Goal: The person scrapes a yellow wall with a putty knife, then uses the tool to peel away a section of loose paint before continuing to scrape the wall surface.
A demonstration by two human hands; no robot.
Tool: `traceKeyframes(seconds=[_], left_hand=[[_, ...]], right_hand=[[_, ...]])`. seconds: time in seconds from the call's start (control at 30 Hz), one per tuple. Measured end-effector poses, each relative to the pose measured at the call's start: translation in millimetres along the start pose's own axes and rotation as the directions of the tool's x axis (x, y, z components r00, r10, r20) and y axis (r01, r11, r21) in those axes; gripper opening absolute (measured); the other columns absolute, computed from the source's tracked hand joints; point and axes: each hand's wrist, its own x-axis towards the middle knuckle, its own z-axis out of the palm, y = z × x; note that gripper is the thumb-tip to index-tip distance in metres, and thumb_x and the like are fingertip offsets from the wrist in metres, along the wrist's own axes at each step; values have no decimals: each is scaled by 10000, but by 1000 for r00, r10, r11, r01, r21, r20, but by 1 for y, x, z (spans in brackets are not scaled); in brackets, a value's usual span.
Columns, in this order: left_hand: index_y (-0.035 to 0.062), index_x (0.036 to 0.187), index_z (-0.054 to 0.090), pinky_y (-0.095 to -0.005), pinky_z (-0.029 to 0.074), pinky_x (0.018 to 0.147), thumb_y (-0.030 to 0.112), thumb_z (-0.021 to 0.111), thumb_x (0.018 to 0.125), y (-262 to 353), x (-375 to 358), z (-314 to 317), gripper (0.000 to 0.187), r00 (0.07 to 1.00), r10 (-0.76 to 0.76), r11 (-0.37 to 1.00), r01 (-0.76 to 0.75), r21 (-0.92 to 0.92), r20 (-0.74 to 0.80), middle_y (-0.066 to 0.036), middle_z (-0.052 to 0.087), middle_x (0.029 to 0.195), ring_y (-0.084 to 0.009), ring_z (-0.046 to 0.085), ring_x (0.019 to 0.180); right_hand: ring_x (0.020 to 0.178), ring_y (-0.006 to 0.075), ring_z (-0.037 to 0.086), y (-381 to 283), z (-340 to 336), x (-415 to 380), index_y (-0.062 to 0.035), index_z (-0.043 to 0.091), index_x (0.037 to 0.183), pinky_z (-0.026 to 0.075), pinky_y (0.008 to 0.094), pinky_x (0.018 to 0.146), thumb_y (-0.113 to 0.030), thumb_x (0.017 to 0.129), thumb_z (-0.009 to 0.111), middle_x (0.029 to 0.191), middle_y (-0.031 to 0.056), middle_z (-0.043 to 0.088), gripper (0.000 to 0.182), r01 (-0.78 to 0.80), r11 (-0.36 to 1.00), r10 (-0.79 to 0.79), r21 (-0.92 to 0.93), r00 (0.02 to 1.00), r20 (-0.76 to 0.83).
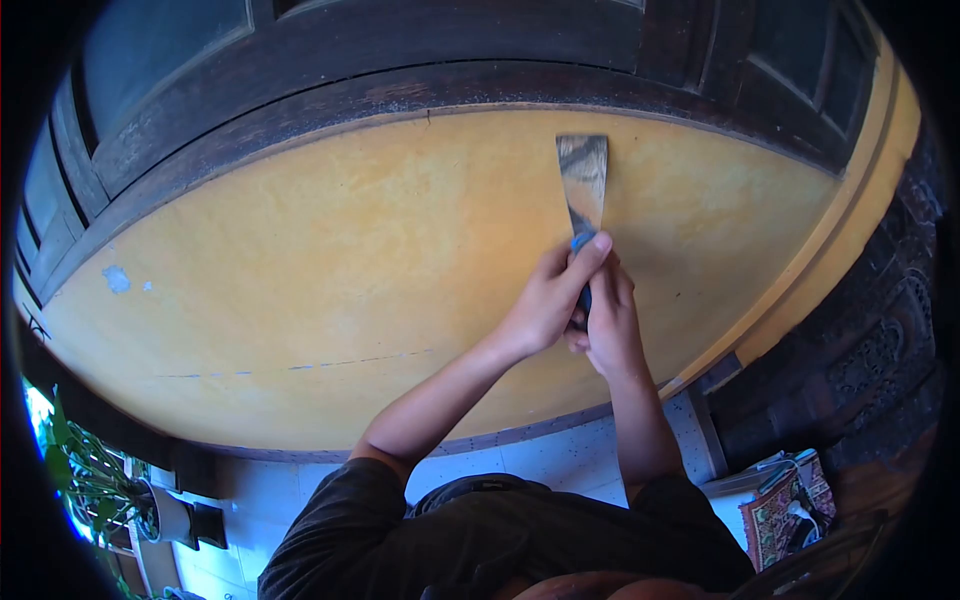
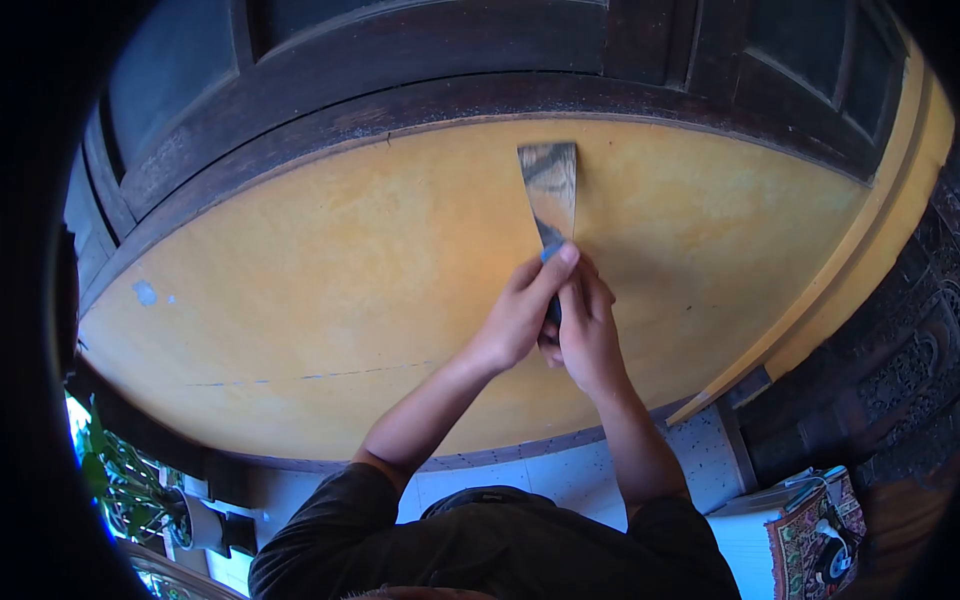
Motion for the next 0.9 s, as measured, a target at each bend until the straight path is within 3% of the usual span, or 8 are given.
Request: traceKeyframes(seconds=[0.2, 0.3, 0.43, 0.5, 0.53, 0.7, 0.8, 0.9], left_hand=[[18, 968, 552, -231, 415, 391, 584, 533, 1021, -9, -7, -7, 569, 998, 12, 1000, -12, -6, -59, -26, 557, 678, -81, 493, 466], [-2, 987, 543, -247, 453, 374, 568, 527, 1028, 25, -7, -5, 571, 999, 32, 999, -33, -32, -13, -59, 581, 679, -117, 563, 446], [-12, 1001, 559, -244, 459, 385, 552, 514, 1040, -2, -15, -12, 568, 997, 55, 997, -58, -49, -58, -70, 596, 696, -125, 562, 446], [-15, 998, 565, -242, 460, 385, 549, 511, 1042, -44, -19, -21, 568, 979, 154, 987, -145, 72, -135, -75, 605, 708, -125, 557, 439], [-14, 999, 567, -241, 457, 386, 549, 509, 1043, -47, -18, -25, 567, 981, 143, 989, -136, 55, -133, -74, 605, 711, -121, 553, 445], [-4, 1000, 574, -237, 442, 397, 549, 504, 1047, -2, -25, -27, 560, 995, 46, 999, -48, -16, -88, -62, 595, 710, -95, 533, 486], [-2, 1002, 578, -235, 436, 403, 557, 506, 1044, 19, -27, -25, 565, 999, 36, 999, -36, -21, -27, -50, 582, 699, -83, 519, 505], [-6, 997, 581, -235, 438, 402, 559, 505, 1043, -19, -29, -32, 572, 991, 54, 998, -50, 30, -124, -46, 578, 685, -82, 517, 497]], right_hand=[[500, 69, 482, 21, 2, 2, -22, 522, 1356, 361, 255, 384, -325, 1108, 442, 753, 34, 547, 399, 38, 997, -39, -63, 999, -13], [467, 75, 468, -12, 13, 10, -41, 543, 1298, 348, 269, 362, -341, 1108, 440, 713, 32, 534, 370, 61, 998, -60, -19, 996, 60], [486, 80, 491, 7, 15, -4, -33, 553, 1268, 373, 272, 379, -318, 1106, 458, 729, 43, 545, 341, -13, 999, 14, -36, 999, 36], [524, 86, 521, 47, 14, -13, -25, 555, 1268, 412, 280, 409, -304, 1109, 453, 772, 61, 566, 337, 178, 970, -181, -166, 984, 0], [554, 89, 537, 41, 18, -21, -24, 554, 1277, 439, 287, 434, -300, 1112, 441, 829, 78, 585, 341, 82, 987, -80, -137, 997, 20], [464, 88, 475, 24, 36, -2, -32, 548, 1291, 365, 276, 361, -328, 1111, 436, 770, 52, 537, 364, 187, 977, -187, -108, 982, 9], [480, 90, 488, -4, 38, -7, -43, 551, 1308, 372, 278, 369, -342, 1108, 440, 797, 53, 541, 377, 39, 994, -32, -103, 997, 67], [548, 102, 543, 12, 36, -16, -46, 558, 1294, 411, 283, 401, -342, 1109, 431, 855, 75, 572, 371, 103, 982, -94, -160, 994, 61]])
